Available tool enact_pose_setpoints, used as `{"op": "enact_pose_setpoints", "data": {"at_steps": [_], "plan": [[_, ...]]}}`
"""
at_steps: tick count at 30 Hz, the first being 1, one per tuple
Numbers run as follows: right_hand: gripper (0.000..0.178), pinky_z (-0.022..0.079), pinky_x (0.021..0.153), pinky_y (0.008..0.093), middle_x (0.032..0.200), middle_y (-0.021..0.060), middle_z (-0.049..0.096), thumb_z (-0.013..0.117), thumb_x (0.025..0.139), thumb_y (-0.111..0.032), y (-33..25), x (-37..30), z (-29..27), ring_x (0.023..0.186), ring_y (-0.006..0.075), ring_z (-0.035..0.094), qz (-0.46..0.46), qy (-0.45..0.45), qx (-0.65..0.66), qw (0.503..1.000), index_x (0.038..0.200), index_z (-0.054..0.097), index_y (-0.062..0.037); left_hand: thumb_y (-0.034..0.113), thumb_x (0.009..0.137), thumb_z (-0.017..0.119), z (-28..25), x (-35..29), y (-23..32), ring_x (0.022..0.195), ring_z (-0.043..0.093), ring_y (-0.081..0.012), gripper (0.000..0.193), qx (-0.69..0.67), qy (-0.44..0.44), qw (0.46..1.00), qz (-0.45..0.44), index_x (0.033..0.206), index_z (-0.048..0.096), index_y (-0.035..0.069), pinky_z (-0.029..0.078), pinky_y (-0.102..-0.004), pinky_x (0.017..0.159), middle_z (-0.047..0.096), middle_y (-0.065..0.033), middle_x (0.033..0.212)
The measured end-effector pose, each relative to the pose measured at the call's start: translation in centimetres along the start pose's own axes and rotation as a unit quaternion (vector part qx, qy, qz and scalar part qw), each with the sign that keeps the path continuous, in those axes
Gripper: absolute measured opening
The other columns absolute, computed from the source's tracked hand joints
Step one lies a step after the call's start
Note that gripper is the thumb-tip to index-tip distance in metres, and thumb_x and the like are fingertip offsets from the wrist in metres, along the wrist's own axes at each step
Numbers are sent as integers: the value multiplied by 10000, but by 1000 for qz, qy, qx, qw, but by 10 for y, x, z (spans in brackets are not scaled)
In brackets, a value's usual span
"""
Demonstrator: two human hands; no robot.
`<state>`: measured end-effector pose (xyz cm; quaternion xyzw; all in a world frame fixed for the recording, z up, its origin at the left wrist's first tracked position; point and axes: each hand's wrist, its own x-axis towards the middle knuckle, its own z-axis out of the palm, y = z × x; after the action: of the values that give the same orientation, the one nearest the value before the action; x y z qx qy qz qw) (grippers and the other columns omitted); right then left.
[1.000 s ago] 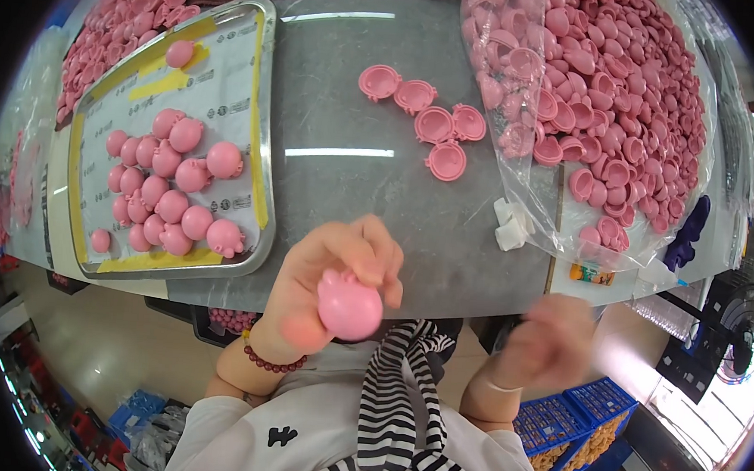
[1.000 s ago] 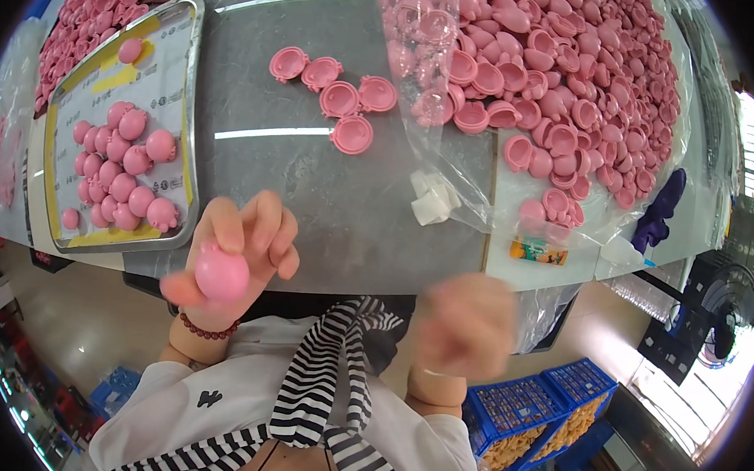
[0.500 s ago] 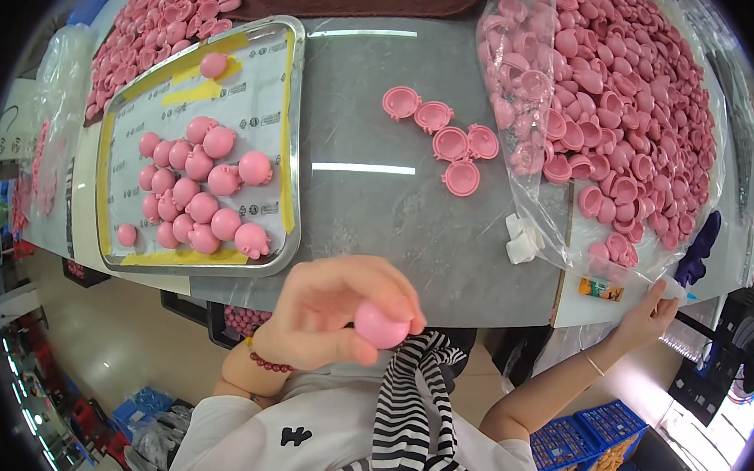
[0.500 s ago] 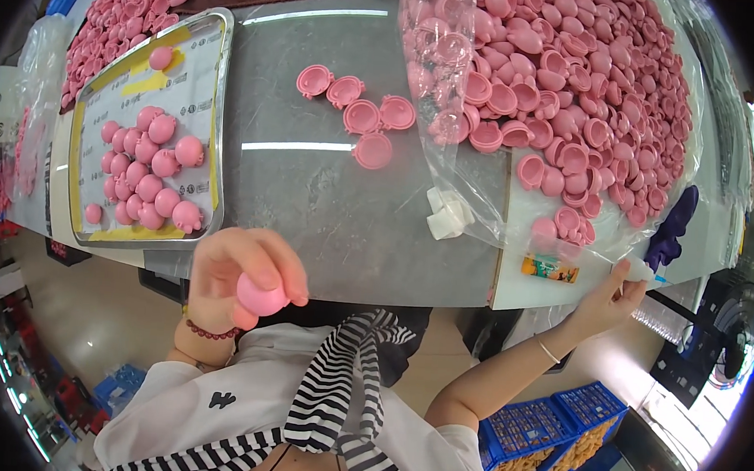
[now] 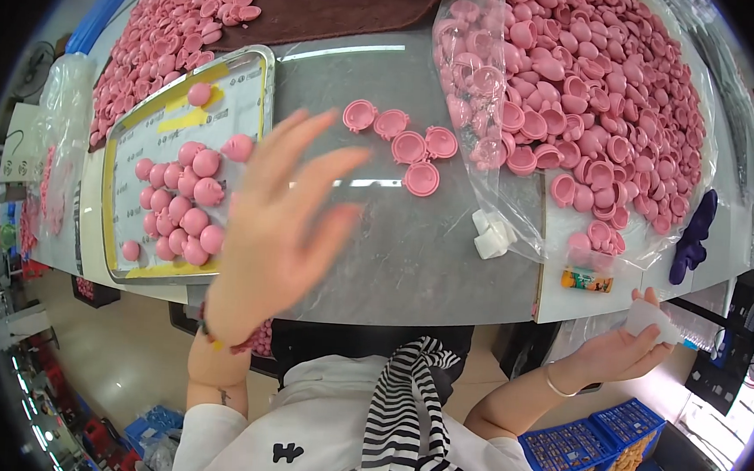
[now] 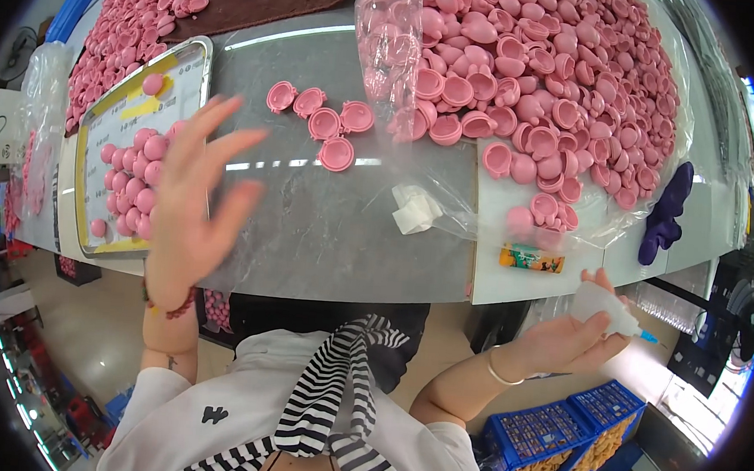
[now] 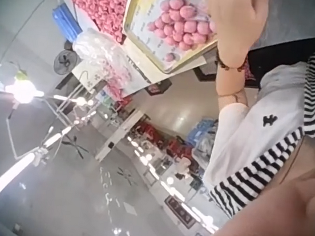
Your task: Applying glue to and joining pink plastic spherical toy components at a factory workbench.
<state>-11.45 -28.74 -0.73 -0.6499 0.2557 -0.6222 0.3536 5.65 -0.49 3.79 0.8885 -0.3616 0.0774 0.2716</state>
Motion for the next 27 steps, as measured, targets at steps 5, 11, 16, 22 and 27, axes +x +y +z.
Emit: {"op": "enact_pose_setpoints", "data": {"at_steps": [5,11,16,22,27], "plan": [[322,495,699,393,851,250,567,471,836,-179,-8,-21,11,761,318,587,2,-67,74,995,1047,397,53,258,753,607,51,23,17,1221,203,-466,503,93,-56,994,18,1226,438,233,269,-496,980,308,-125,1335],[365,473,614,325,740,224,587,511,817,-241,-10,-32,14,637,262,580,23,-111,93,989,1024,407,41,157,728,609,43,1,18,1157,288,-462,486,75,-133,986,73,1191,472,211,312,-488,957,383,-103,1259],[380,412,691,351,725,210,579,515,818,-281,-23,-42,12,652,244,550,42,-207,124,969,1015,429,33,155,652,666,25,-26,15,1200,281,-433,426,34,-142,988,42,1070,583,181,307,-480,964,387,-109,1286],[398,418,481,295,698,181,572,533,812,-316,-45,-59,33,558,236,534,88,-243,170,951,1007,427,14,217,593,686,24,-41,6,1153,367,-375,348,69,-50,988,127,936,641,176,328,-509,932,447,-84,1248],[496,402,476,253,639,138,538,601,783,-350,-65,-75,32,541,175,522,307,-268,326,853,1042,390,18,395,738,606,18,-59,5,809,547,-252,348,-322,21,941,105,870,662,77,463,-346,692,562,-143,983]]}}
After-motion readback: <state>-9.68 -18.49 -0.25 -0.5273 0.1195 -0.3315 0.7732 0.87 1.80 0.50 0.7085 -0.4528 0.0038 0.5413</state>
